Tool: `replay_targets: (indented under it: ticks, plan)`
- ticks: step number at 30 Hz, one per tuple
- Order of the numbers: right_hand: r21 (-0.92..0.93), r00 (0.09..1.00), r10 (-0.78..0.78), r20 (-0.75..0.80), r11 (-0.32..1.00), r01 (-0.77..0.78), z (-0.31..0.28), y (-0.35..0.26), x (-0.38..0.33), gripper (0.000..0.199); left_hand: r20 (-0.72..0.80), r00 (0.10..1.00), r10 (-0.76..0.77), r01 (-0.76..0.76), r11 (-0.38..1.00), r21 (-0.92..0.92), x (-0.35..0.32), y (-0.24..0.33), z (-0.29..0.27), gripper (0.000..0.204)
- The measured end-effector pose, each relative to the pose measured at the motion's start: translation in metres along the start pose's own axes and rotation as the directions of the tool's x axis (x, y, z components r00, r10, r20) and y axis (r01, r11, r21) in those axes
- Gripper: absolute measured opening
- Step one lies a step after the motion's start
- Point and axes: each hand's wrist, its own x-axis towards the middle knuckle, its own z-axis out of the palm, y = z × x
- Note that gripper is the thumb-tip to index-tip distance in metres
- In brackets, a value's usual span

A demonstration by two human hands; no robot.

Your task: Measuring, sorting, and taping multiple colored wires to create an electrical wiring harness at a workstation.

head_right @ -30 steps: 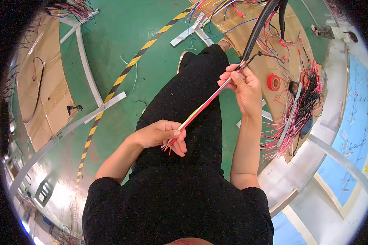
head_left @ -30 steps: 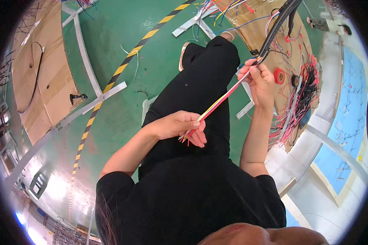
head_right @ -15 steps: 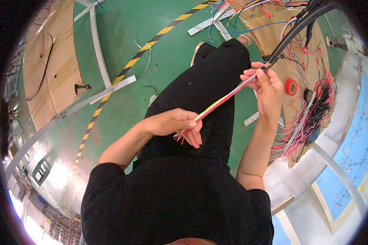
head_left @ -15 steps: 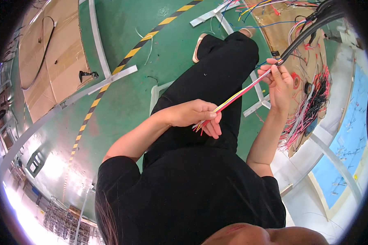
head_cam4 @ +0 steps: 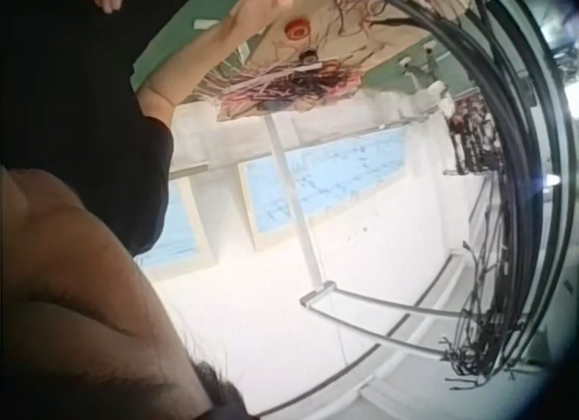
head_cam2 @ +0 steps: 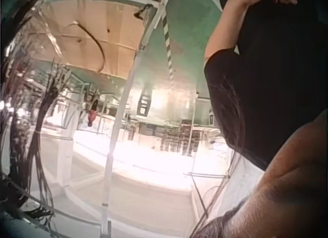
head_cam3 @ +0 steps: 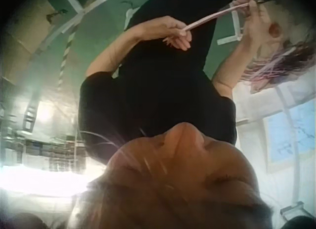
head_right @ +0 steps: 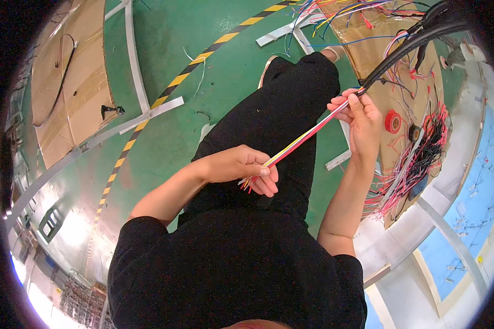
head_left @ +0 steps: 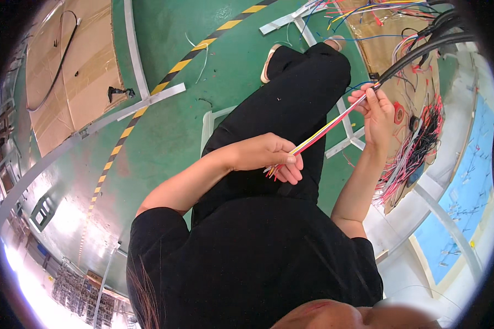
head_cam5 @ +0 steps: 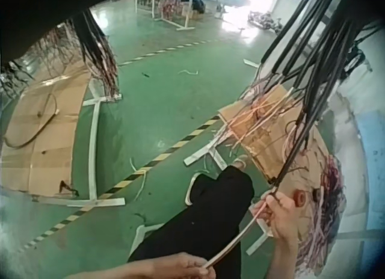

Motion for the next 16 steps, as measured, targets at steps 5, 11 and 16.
replay_targets:
  ticks: [5,11,16]
  plan:
    - [0.009,1.0,0.007,0.005,1.0,-0.007,-0.0008,0.0021,0.0022,0.021,-0.014,1.0,-0.019,0.019,1.0,-0.003,-0.002,0.0047,0.0016,0.027]
    - [0.009,1.0,0.011,0.001,1.0,-0.011,-0.0013,0.0029,0.0033,0.021,-0.024,1.0,-0.015,0.015,1.0,-0.009,-0.0019,0.0018,0.0019,0.027]
    - [0.02,1.0,0.01,0.02,1.0,-0.01,-0.003,0.003,0.0033,0.021,-0.046,0.999,-0.006,0.007,1.0,0.021,-0.0013,-0.0012,0.0007,0.027]
